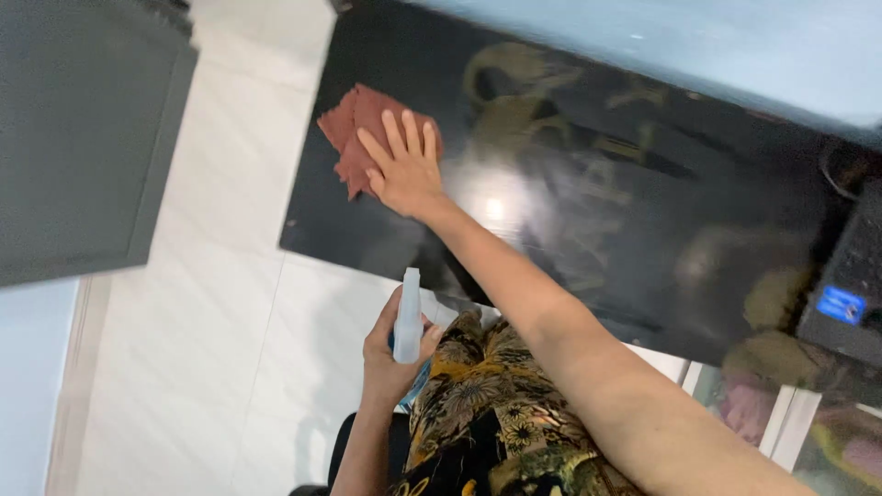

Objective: Cleaning a black desk surface using a spray cleaner and a microfiber cloth.

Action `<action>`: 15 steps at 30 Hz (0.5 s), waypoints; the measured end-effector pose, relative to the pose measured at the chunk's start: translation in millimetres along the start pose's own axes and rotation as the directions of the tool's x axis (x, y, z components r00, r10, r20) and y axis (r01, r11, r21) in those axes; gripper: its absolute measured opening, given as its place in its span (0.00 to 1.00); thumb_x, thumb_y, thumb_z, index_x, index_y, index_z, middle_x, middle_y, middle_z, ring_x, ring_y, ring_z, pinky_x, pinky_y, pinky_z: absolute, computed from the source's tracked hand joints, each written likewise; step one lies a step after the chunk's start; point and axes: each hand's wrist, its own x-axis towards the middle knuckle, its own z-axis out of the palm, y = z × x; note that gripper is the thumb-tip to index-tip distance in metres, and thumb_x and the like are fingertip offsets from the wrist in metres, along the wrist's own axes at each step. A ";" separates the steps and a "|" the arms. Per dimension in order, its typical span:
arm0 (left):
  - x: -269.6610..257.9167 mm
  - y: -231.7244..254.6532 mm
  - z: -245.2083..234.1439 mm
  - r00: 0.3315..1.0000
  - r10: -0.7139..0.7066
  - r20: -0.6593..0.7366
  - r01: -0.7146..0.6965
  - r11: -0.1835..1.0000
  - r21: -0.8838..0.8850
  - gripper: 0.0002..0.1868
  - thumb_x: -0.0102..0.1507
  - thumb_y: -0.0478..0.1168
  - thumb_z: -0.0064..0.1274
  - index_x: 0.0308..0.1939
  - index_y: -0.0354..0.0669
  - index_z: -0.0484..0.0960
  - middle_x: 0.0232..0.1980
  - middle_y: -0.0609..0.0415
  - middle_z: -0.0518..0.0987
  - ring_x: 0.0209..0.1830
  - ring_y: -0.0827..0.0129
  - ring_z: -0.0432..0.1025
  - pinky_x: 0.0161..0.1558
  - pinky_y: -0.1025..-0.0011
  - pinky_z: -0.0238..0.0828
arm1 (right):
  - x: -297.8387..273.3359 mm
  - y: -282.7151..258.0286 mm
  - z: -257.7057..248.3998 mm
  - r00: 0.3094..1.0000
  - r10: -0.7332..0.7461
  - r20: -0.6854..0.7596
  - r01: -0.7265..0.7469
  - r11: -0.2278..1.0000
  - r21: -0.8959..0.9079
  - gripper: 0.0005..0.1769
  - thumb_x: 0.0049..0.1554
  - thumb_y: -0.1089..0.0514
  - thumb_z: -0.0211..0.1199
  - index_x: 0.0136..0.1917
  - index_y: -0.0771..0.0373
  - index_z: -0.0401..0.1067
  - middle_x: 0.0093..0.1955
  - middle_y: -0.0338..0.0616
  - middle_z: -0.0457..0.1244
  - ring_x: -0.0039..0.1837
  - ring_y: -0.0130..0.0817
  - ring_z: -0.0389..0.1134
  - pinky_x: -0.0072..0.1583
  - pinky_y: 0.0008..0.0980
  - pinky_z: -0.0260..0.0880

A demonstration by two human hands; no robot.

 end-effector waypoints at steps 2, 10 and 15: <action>-0.2 4.8 20.0 0.996 0.074 0.045 -0.075 0.997 0.032 0.43 0.55 0.44 0.66 0.74 0.43 0.68 0.41 0.57 0.83 0.41 0.73 0.78 0.44 0.67 0.78 | -28.5 31.5 -26.9 0.997 0.071 -0.006 -0.071 0.997 0.000 0.38 0.62 0.41 0.56 0.83 0.44 0.52 0.86 0.55 0.36 0.85 0.59 0.30 0.79 0.64 0.25; -36.0 19.0 94.6 0.958 0.164 0.233 -0.183 0.981 0.062 0.42 0.57 0.42 0.66 0.74 0.42 0.68 0.38 0.57 0.83 0.40 0.74 0.77 0.44 0.70 0.76 | -187.2 177.4 -103.2 0.945 0.313 -0.090 -0.320 0.945 -0.067 0.39 0.63 0.38 0.56 0.83 0.45 0.52 0.86 0.55 0.37 0.86 0.57 0.31 0.79 0.64 0.26; -57.1 16.0 124.8 0.897 0.307 0.317 -0.339 0.939 0.050 0.40 0.59 0.41 0.66 0.75 0.46 0.68 0.40 0.59 0.82 0.40 0.74 0.77 0.44 0.70 0.75 | -299.8 267.1 -142.1 0.832 0.534 -0.151 -0.554 0.813 -0.180 0.39 0.67 0.35 0.49 0.86 0.46 0.47 0.87 0.59 0.34 0.86 0.66 0.31 0.78 0.70 0.25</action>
